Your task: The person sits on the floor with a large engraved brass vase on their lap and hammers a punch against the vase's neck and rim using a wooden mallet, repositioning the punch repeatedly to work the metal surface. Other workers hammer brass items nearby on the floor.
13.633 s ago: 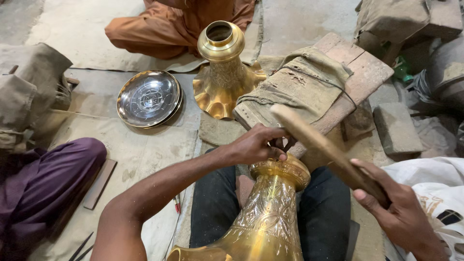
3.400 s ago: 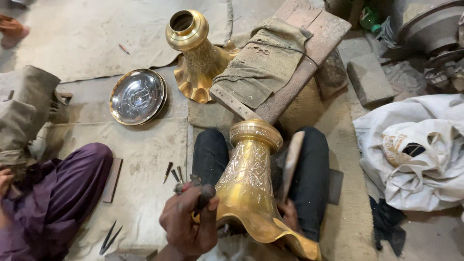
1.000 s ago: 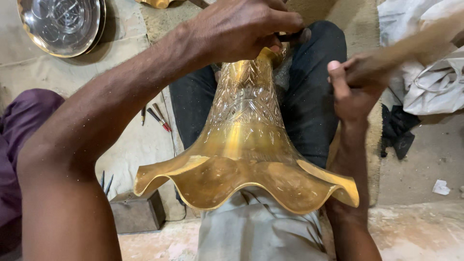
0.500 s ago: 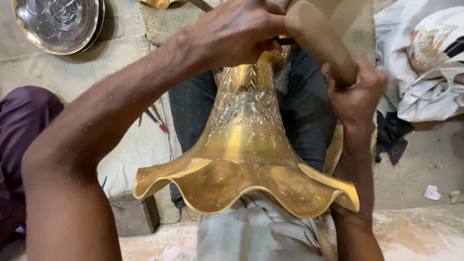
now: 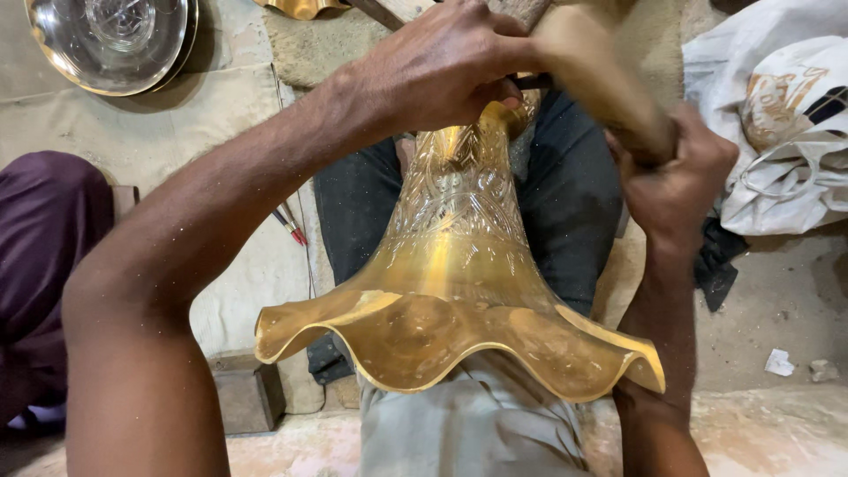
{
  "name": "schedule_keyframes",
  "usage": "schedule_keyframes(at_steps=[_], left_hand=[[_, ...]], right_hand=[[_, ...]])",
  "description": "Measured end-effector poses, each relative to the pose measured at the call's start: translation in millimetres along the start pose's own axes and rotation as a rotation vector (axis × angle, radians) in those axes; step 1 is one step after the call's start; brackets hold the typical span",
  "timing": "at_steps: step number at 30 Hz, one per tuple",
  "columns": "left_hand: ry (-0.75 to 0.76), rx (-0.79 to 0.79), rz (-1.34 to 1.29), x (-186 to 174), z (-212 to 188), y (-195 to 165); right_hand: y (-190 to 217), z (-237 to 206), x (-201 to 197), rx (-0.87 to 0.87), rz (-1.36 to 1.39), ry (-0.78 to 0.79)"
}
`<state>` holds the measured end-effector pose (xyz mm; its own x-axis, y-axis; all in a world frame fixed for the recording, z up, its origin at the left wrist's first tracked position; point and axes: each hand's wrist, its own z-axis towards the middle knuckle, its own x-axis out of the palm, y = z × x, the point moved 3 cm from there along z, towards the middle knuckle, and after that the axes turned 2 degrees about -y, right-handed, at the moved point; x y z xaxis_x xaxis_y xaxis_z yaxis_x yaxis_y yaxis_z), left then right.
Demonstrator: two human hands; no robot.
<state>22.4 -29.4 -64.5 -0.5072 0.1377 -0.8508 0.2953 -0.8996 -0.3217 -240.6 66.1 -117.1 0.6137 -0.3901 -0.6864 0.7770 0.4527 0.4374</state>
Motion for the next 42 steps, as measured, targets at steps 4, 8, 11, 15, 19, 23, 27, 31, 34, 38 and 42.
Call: schedule_keyframes(at_steps=[4, 8, 11, 15, 19, 23, 27, 31, 34, 38, 42], left_hand=[[-0.118, 0.067, 0.006, -0.5, -4.4, -1.6], [-0.117, 0.062, 0.012, 2.9, -7.8, 2.3], [-0.119, 0.045, 0.005, 5.1, -10.0, 4.7], [-0.129, 0.044, -0.004, 6.1, -11.3, 5.4], [-0.095, -0.019, 0.007, 4.6, -14.1, 8.0], [-0.116, 0.002, 0.002, 1.5, -16.9, 8.6], [-0.130, 0.001, -0.032, -0.4, -18.9, 10.6], [-0.139, 0.014, -0.010, 0.1, -22.4, 9.9], [-0.173, 0.022, -0.046, -1.6, -27.1, 10.3], [-0.156, -0.003, -0.015, -1.7, -30.2, 14.3], [-0.152, 0.001, -0.047, -0.2, -30.7, 17.3]], right_hand=[[-0.1, -2.5, 0.9, 0.274, 0.434, -0.108], [-3.9, -7.2, 3.4, 0.337, 0.428, -0.097], [-2.6, -7.9, 1.5, 0.221, 0.165, 0.008], [-3.2, -6.9, -3.3, 0.296, 0.206, -0.038], [6.4, -2.6, -3.9, 0.129, 0.016, 0.006], [5.8, -3.2, -4.1, 0.204, 0.014, 0.057], [-2.7, -7.1, -5.4, 0.338, 0.211, 0.019], [-9.0, -4.9, -4.1, 0.230, 0.050, 0.111], [-12.5, 0.7, -8.3, 0.181, 0.127, 0.068], [-7.2, 8.0, -11.7, 0.093, -0.053, 0.121], [-5.4, 15.1, -8.2, 0.349, 0.480, 0.056]])
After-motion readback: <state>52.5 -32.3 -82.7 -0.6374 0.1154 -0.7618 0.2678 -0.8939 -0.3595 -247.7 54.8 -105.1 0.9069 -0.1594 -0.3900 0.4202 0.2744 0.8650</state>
